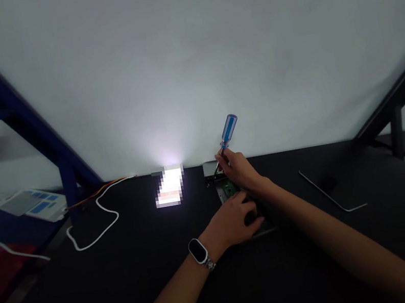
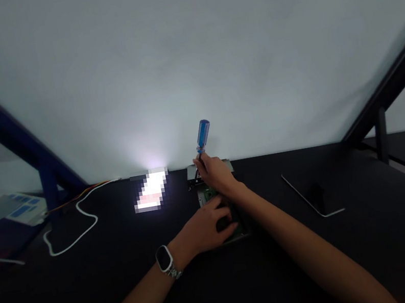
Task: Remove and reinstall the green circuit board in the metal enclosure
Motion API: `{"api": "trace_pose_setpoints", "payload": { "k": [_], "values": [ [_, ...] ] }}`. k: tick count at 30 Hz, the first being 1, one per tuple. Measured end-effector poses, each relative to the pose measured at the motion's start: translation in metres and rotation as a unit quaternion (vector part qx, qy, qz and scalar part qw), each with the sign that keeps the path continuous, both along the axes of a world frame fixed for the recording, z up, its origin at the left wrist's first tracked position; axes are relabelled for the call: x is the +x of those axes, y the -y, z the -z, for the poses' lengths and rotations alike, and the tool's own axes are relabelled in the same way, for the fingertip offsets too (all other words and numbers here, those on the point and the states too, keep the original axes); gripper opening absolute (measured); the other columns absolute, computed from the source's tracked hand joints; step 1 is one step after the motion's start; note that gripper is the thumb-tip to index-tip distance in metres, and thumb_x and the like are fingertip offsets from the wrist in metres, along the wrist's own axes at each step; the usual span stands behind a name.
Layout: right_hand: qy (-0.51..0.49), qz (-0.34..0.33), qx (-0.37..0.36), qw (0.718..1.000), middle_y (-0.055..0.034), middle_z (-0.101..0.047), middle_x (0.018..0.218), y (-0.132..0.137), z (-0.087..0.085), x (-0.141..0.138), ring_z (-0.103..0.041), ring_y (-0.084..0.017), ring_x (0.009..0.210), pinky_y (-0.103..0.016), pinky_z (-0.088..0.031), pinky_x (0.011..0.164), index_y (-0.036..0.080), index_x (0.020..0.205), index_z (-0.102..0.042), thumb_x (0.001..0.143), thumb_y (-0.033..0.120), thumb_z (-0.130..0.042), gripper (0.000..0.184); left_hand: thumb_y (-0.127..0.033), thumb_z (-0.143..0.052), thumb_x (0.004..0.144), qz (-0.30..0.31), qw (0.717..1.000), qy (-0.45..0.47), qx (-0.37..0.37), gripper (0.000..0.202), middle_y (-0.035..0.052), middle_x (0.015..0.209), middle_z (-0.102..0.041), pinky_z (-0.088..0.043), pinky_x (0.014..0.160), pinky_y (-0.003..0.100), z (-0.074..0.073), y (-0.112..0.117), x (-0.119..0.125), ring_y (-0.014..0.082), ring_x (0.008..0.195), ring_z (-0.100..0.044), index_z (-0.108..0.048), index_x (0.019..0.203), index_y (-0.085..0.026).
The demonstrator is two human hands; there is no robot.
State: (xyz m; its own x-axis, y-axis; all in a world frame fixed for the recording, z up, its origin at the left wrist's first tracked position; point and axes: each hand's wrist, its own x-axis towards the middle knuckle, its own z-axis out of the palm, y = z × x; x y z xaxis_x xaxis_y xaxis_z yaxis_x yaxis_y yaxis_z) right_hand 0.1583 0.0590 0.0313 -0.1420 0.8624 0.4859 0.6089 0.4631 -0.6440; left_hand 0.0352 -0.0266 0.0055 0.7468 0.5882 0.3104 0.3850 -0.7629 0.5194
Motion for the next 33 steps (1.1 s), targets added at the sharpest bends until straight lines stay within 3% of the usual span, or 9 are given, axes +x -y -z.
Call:
{"api": "trace_pose_setpoints", "payload": {
  "k": [7,11,18,23,27,33],
  "values": [
    [-0.018,0.007,-0.012,1.0,-0.0024,-0.065,0.068,0.0,0.0,0.004,-0.059,-0.016,0.06,-0.027,-0.04,0.06,0.022,0.085,-0.053,0.098,0.042,-0.041,0.027,-0.031,-0.061,0.086,0.004,1.0,0.006,0.008,0.013,0.009,0.105,-0.056,-0.051,0.088,0.041,0.002,-0.001,0.0,0.0245,0.1,-0.057,-0.063,0.085,-0.018],
    [-0.076,0.0,-0.019,0.997,-0.0018,-0.065,0.066,0.004,-0.005,0.01,-0.057,-0.014,0.055,-0.025,-0.041,0.055,0.022,0.082,-0.051,0.097,0.046,-0.04,0.031,-0.029,-0.057,0.089,-0.008,0.999,0.022,0.029,0.012,0.0074,0.102,-0.058,-0.05,0.088,0.038,0.0,-0.005,-0.001,0.0225,0.1,-0.057,-0.062,0.085,-0.019],
    [-0.157,0.009,-0.047,0.986,-0.0023,-0.064,0.066,0.02,-0.002,0.025,-0.057,-0.015,0.054,-0.024,-0.043,0.05,0.022,0.086,-0.052,0.093,0.054,-0.044,0.034,-0.028,-0.058,0.089,-0.16,0.982,0.098,0.014,0.013,0.0025,0.085,-0.059,-0.046,0.067,0.031,-0.007,-0.03,-0.028,0.0148,0.071,-0.055,-0.058,0.08,-0.018],
    [-0.203,0.022,-0.065,0.977,-0.003,-0.064,0.07,0.042,0.015,0.036,-0.053,-0.014,0.051,-0.026,-0.043,0.046,0.023,0.088,-0.051,0.093,0.056,-0.043,0.035,-0.029,-0.069,0.079,-0.212,0.971,0.106,-0.021,0.015,0.0017,0.084,-0.06,-0.043,0.062,0.029,0.001,-0.049,-0.048,0.0144,0.07,-0.053,-0.059,0.084,-0.019],
    [-0.229,0.04,-0.08,0.969,-0.0031,-0.065,0.072,0.054,0.027,0.04,-0.053,-0.015,0.048,-0.027,-0.043,0.044,0.023,0.091,-0.05,0.092,0.058,-0.043,0.036,-0.031,-0.072,0.075,-0.199,0.974,0.095,-0.053,0.019,0.0021,0.087,-0.06,-0.043,0.063,0.029,0.012,-0.054,-0.051,0.0138,0.07,-0.052,-0.062,0.086,-0.019],
    [-0.248,0.043,-0.082,0.964,-0.0029,-0.065,0.074,0.054,0.029,0.04,-0.054,-0.016,0.048,-0.028,-0.045,0.043,0.024,0.092,-0.048,0.091,0.061,-0.043,0.038,-0.033,-0.068,0.079,-0.179,0.977,0.093,-0.069,0.016,0.0029,0.082,-0.061,-0.043,0.064,0.029,0.018,-0.055,-0.047,0.0147,0.071,-0.054,-0.068,0.086,-0.019]
  ]
}}
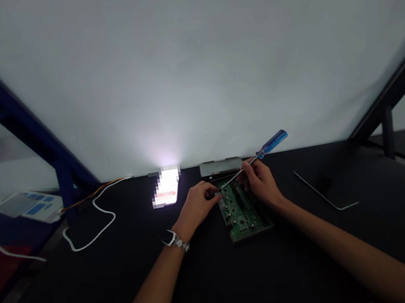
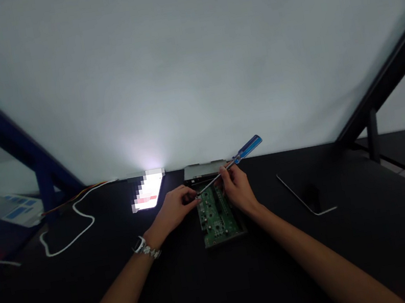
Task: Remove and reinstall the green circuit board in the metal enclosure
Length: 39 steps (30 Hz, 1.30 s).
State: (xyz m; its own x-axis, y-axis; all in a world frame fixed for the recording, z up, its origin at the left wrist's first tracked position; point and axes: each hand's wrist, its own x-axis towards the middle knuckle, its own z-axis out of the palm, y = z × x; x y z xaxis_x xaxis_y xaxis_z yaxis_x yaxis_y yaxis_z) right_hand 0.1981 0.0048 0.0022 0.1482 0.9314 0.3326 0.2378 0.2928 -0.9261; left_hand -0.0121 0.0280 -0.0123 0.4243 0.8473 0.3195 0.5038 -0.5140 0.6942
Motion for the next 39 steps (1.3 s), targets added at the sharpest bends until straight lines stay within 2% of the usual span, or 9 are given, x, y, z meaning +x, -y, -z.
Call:
{"api": "trace_pose_setpoints", "payload": {
  "k": [8,18,26,34,39],
  "values": [
    [0.005,0.01,0.013,1.0,-0.0016,-0.064,0.07,0.001,-0.004,-0.002,-0.052,-0.015,0.045,-0.026,-0.042,0.041,0.024,0.092,-0.048,0.092,0.057,-0.044,0.034,-0.027,-0.063,0.083,0.007,1.0,0.005,0.003,0.011,0.003,0.081,-0.063,-0.044,0.064,0.029,-0.002,0.001,0.003,0.0144,0.07,-0.056,-0.07,0.082,-0.018],
    [0.075,0.002,0.043,0.996,-0.0023,-0.062,0.067,0.005,-0.013,-0.009,-0.057,-0.017,0.054,-0.028,-0.044,0.05,0.023,0.09,-0.052,0.095,0.05,-0.043,0.029,-0.022,-0.063,0.082,0.01,0.999,-0.025,0.031,0.008,0.0039,0.086,-0.064,-0.047,0.071,0.032,0.001,-0.001,0.001,0.0166,0.076,-0.058,-0.071,0.085,-0.02],
    [0.149,-0.014,0.067,0.986,-0.002,-0.06,0.062,0.005,-0.028,-0.012,-0.055,-0.016,0.05,-0.027,-0.04,0.049,0.022,0.086,-0.052,0.094,0.045,-0.046,0.026,-0.019,-0.062,0.083,0.014,0.998,-0.04,0.048,0.01,0.0043,0.087,-0.065,-0.047,0.076,0.034,-0.002,-0.001,0.001,0.0182,0.081,-0.06,-0.071,0.086,-0.021],
    [0.183,-0.009,0.1,0.978,-0.0028,-0.061,0.062,-0.005,-0.034,-0.017,-0.056,-0.015,0.052,-0.027,-0.039,0.052,0.021,0.08,-0.051,0.095,0.038,-0.045,0.023,-0.017,-0.063,0.083,0.009,0.999,-0.03,0.043,0.009,0.0053,0.088,-0.066,-0.048,0.076,0.034,-0.005,-0.001,0.005,0.0192,0.082,-0.062,-0.072,0.085,-0.019],
    [0.208,-0.009,0.122,0.97,-0.0021,-0.06,0.061,-0.014,-0.037,-0.018,-0.054,-0.013,0.051,-0.025,-0.037,0.051,0.02,0.078,-0.05,0.095,0.039,-0.046,0.025,-0.016,-0.063,0.084,0.003,0.999,-0.013,0.049,0.009,0.0052,0.09,-0.067,-0.048,0.075,0.031,-0.01,-0.002,0.008,0.018,0.082,-0.063,-0.072,0.086,-0.018]
  ]
}}
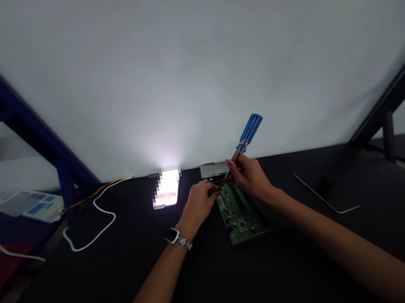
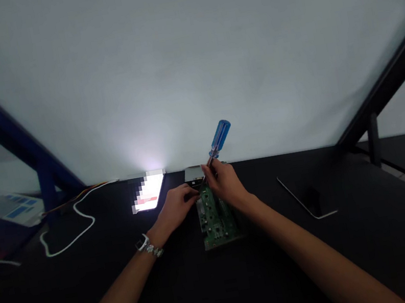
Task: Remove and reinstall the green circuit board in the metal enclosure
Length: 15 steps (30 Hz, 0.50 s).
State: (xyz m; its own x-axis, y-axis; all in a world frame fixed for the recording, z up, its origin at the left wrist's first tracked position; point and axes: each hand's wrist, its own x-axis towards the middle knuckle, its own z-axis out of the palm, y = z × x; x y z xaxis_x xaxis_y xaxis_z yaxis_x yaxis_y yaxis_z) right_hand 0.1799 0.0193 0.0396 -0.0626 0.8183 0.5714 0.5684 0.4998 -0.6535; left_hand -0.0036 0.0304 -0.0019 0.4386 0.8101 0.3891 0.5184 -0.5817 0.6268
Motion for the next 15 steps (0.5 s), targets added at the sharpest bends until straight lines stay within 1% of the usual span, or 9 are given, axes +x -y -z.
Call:
{"api": "trace_pose_setpoints", "payload": {
  "k": [6,9,11,13,15],
  "values": [
    [0.017,0.013,0.024,0.999,0.0007,-0.055,0.055,-0.016,-0.009,0.0,-0.048,-0.013,0.046,-0.026,-0.033,0.049,0.021,0.078,-0.049,0.095,0.04,-0.046,0.026,-0.017,-0.06,0.084,0.006,0.999,-0.034,0.028,0.012,0.0053,0.084,-0.067,-0.047,0.072,0.031,-0.011,-0.015,0.005,0.0179,0.075,-0.062,-0.072,0.084,-0.018],
    [0.029,0.017,0.029,0.999,0.0009,-0.055,0.055,-0.023,-0.014,0.002,-0.049,-0.013,0.048,-0.026,-0.032,0.05,0.021,0.077,-0.048,0.095,0.04,-0.045,0.026,-0.018,-0.061,0.083,0.013,0.998,-0.054,0.03,0.01,0.0053,0.083,-0.067,-0.047,0.072,0.032,-0.017,-0.022,0.008,0.0186,0.076,-0.062,-0.071,0.082,-0.018],
    [0.038,0.019,0.031,0.999,0.001,-0.055,0.056,-0.026,-0.015,0.005,-0.049,-0.013,0.049,-0.026,-0.032,0.051,0.021,0.077,-0.048,0.096,0.039,-0.045,0.026,-0.022,-0.064,0.082,0.016,0.997,-0.064,0.027,0.01,0.0061,0.087,-0.066,-0.048,0.074,0.033,-0.018,-0.025,0.008,0.0197,0.079,-0.062,-0.07,0.088,-0.018],
    [0.043,0.023,0.03,0.998,0.0012,-0.054,0.056,-0.028,-0.015,0.008,-0.049,-0.013,0.048,-0.026,-0.032,0.051,0.021,0.078,-0.048,0.096,0.039,-0.045,0.025,-0.025,-0.067,0.081,0.023,0.997,-0.069,0.027,0.019,0.0075,0.095,-0.065,-0.049,0.078,0.034,-0.017,-0.027,0.007,0.0211,0.085,-0.061,-0.069,0.097,-0.017],
    [0.044,0.028,0.026,0.998,0.0014,-0.054,0.055,-0.029,-0.013,0.012,-0.048,-0.013,0.048,-0.027,-0.031,0.05,0.021,0.078,-0.048,0.096,0.038,-0.045,0.025,-0.024,-0.065,0.083,0.034,0.996,-0.077,0.042,0.021,0.0085,0.101,-0.063,-0.048,0.085,0.036,-0.014,-0.029,0.003,0.0228,0.093,-0.06,-0.068,0.103,-0.018]
  ]
}}
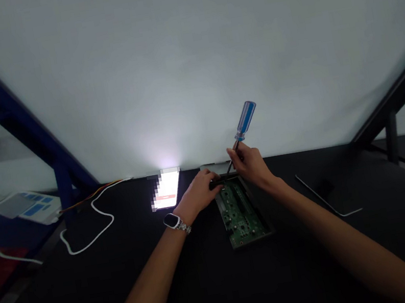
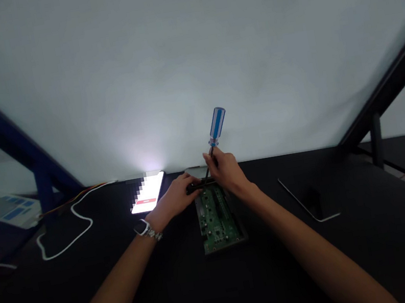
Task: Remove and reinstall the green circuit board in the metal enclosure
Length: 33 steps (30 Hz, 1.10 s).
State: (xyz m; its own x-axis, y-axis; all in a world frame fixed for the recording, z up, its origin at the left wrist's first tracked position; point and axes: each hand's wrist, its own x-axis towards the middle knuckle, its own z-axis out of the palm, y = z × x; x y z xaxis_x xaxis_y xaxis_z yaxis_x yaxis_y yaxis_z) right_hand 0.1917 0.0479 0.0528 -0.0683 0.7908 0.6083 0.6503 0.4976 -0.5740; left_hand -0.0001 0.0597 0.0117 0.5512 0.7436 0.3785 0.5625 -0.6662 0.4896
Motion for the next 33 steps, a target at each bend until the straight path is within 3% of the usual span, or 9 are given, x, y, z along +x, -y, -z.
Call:
{"api": "trace_pose_setpoints", "payload": {
  "k": [3,10,17,22,26,33],
  "values": [
    [0.0,0.0,-0.003,1.0,0.0018,-0.052,0.055,-0.001,0.003,0.002,-0.047,-0.013,0.047,-0.026,-0.03,0.05,0.021,0.077,-0.048,0.096,0.038,-0.045,0.025,-0.017,-0.058,0.086,0.013,0.999,-0.03,0.029,0.019,0.0086,0.1,-0.063,-0.046,0.091,0.039,0.006,-0.007,-0.004,0.0243,0.099,-0.058,-0.068,0.101,-0.018],
    [0.015,-0.01,0.0,1.0,0.0032,-0.048,0.055,0.0,0.008,-0.004,-0.044,-0.013,0.048,-0.026,-0.028,0.051,0.022,0.076,-0.045,0.096,0.036,-0.045,0.024,-0.012,-0.053,0.085,0.038,0.998,-0.049,0.003,0.022,0.0071,0.09,-0.067,-0.049,0.083,0.035,0.015,-0.026,0.004,0.0213,0.085,-0.064,-0.072,0.093,-0.019],
    [0.04,-0.007,0.006,0.999,0.0024,-0.05,0.056,-0.003,0.008,-0.009,-0.044,-0.013,0.048,-0.026,-0.028,0.051,0.022,0.079,-0.047,0.096,0.035,-0.044,0.022,-0.011,-0.055,0.083,0.006,0.996,0.086,0.011,0.023,0.0063,0.096,-0.068,-0.05,0.084,0.035,0.006,-0.003,0.011,0.0203,0.091,-0.062,-0.07,0.098,-0.019],
    [0.083,0.006,0.003,0.997,-0.0002,-0.056,0.059,-0.007,0.006,-0.013,-0.048,-0.014,0.051,-0.026,-0.031,0.054,0.021,0.081,-0.05,0.096,0.035,-0.043,0.023,-0.025,-0.063,0.086,-0.031,0.984,0.172,-0.023,0.011,0.0045,0.088,-0.07,-0.05,0.076,0.032,0.008,0.002,0.02,0.0183,0.081,-0.064,-0.07,0.091,-0.02],
    [0.101,0.005,-0.016,0.995,-0.0016,-0.059,0.061,-0.009,0.009,-0.014,-0.052,-0.016,0.053,-0.026,-0.031,0.054,0.021,0.082,-0.052,0.096,0.036,-0.043,0.023,-0.028,-0.064,0.086,-0.051,0.98,0.189,-0.025,0.011,0.0036,0.085,-0.07,-0.049,0.076,0.032,0.014,0.0,0.025,0.0175,0.08,-0.063,-0.073,0.086,-0.02],
    [0.078,-0.01,-0.018,0.997,-0.0003,-0.056,0.059,-0.01,0.014,-0.014,-0.046,-0.014,0.049,-0.026,-0.029,0.052,0.022,0.081,-0.05,0.096,0.038,-0.043,0.023,-0.026,-0.062,0.087,-0.053,0.983,0.174,-0.016,0.013,0.0041,0.088,-0.069,-0.048,0.077,0.033,0.016,0.001,0.023,0.0177,0.082,-0.063,-0.074,0.089,-0.02]
  ]
}}
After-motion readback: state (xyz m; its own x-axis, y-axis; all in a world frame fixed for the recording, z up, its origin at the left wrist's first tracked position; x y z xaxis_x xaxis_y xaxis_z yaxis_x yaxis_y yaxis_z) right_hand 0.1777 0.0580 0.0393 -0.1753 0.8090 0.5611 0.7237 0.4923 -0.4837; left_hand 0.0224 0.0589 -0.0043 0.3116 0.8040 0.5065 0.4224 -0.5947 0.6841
